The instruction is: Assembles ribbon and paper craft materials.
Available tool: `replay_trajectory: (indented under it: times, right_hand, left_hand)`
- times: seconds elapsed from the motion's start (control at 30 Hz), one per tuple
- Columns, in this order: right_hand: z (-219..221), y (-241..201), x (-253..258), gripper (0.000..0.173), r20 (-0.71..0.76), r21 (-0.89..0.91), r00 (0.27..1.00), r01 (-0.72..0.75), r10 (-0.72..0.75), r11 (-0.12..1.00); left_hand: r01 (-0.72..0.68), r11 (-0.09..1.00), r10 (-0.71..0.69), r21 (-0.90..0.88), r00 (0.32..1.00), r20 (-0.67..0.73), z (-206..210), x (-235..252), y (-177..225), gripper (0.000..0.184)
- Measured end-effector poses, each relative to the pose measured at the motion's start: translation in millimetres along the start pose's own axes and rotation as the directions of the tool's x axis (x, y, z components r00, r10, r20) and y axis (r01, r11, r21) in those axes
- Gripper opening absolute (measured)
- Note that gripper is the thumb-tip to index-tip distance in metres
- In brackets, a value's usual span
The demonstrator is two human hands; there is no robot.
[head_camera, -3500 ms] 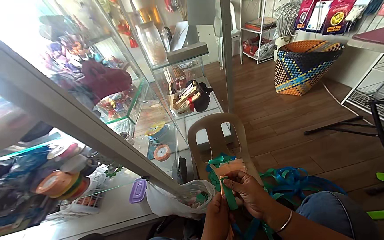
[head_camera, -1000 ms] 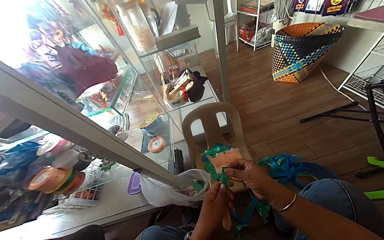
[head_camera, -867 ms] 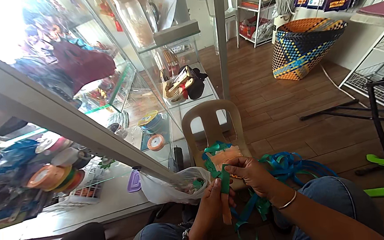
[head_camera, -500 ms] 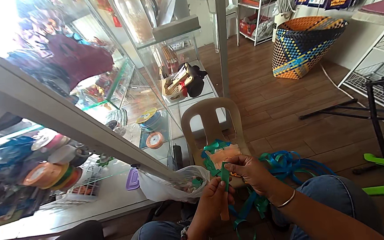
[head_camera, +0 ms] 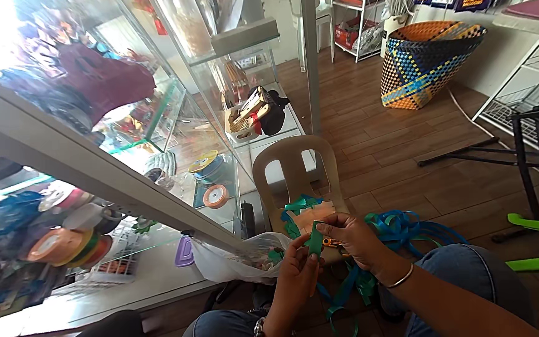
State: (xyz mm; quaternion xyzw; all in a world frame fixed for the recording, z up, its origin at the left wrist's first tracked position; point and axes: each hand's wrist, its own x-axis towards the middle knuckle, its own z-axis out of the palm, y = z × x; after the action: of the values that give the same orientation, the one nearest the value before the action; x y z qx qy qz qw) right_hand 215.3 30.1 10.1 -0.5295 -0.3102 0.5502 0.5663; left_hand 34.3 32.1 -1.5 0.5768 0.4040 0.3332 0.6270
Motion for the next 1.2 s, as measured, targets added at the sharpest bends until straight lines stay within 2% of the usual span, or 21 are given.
replay_trajectory:
  times: [0.27, 0.37, 0.5, 0.6, 0.67, 0.7, 0.73, 0.77, 0.8, 0.87, 0.9, 1.0, 1.1, 1.2]
  right_hand:
    - [0, -2, -1, 0.008, -0.007, 0.004, 1.0, 0.002, -0.002, 1.0]
    - [-1, -3, -2, 0.007, -0.011, 0.012, 1.0, 0.003, -0.003, 1.0]
    - [0, -3, -3, 0.006, -0.007, 0.027, 1.0, 0.006, -0.006, 1.0]
    - [-4, -2, 1, 0.01, 0.1, 0.04, 0.995, 0.028, -0.032, 0.999]
    - [-16, 4, 15, 0.025, 0.213, -0.093, 0.977, 0.028, -0.007, 0.995]
    - [-24, 11, 26, 0.031, 0.229, -0.246, 0.973, 0.024, 0.034, 0.969]
    - [-32, 21, 38, 0.034, 0.218, -0.448, 0.972, 0.026, 0.081, 0.894]
    - [-40, 32, 49, 0.036, 0.193, -0.662, 0.971, 0.025, 0.138, 0.749]
    - [-45, 46, 57, 0.036, 0.16, -0.832, 0.966, 0.021, 0.202, 0.554]
    - [-50, 75, 65, 0.033, 0.08, -0.983, 0.943, 0.02, 0.323, 0.185]
    - [-52, 91, 66, 0.034, 0.051, -0.996, 0.934, 0.021, 0.353, 0.089]
    - [-55, 121, 66, 0.041, 0.013, -1.0, 0.923, 0.013, 0.384, 0.004]
    - [-47, 120, 65, 0.047, -0.06, -0.998, 0.924, -0.053, 0.378, -0.029]
    - [-38, 115, 62, 0.062, -0.118, -0.992, 0.908, -0.088, 0.402, -0.093]
  left_hand:
    - [-0.087, 0.996, 0.087, 0.025, 0.996, 0.008, 1, 0, -1, 0.049]
    - [-0.125, 0.992, 0.124, 0.028, 0.992, 0.021, 0, -1, -1, 0.039]
    - [-0.065, 0.997, 0.064, 0.035, 0.998, 0.025, -5, -2, 2, 0.021]
    - [-0.004, 1.0, 0.004, 0.024, 1.0, 0.015, -8, -2, 6, 0.02]
    - [-0.004, 1.0, 0.004, 0.016, 1.0, -0.01, -13, -3, 9, 0.021]
    - [-0.007, 1.0, 0.008, 0.01, 1.0, -0.029, -15, -3, 12, 0.021]
    - [-0.007, 1.0, 0.007, -0.001, 0.999, -0.043, -18, -3, 16, 0.021]
    - [-0.011, 1.0, 0.011, -0.009, 0.999, -0.052, -22, -4, 19, 0.021]
    - [-0.02, 1.0, 0.019, -0.018, 0.998, -0.059, -25, -6, 22, 0.021]
    - [-0.03, 0.999, 0.028, -0.031, 0.998, -0.064, -30, -9, 28, 0.022]
    - [-0.033, 0.999, 0.031, -0.041, 0.998, -0.062, -33, -10, 30, 0.022]
    - [-0.066, 0.996, 0.062, -0.066, 0.997, -0.053, -41, -17, 37, 0.022]
    - [-0.116, 0.987, 0.117, -0.107, 0.993, 0.002, -52, -23, 40, 0.022]
    - [-0.176, 0.975, 0.19, -0.139, 0.977, 0.093, -63, -27, 41, 0.023]
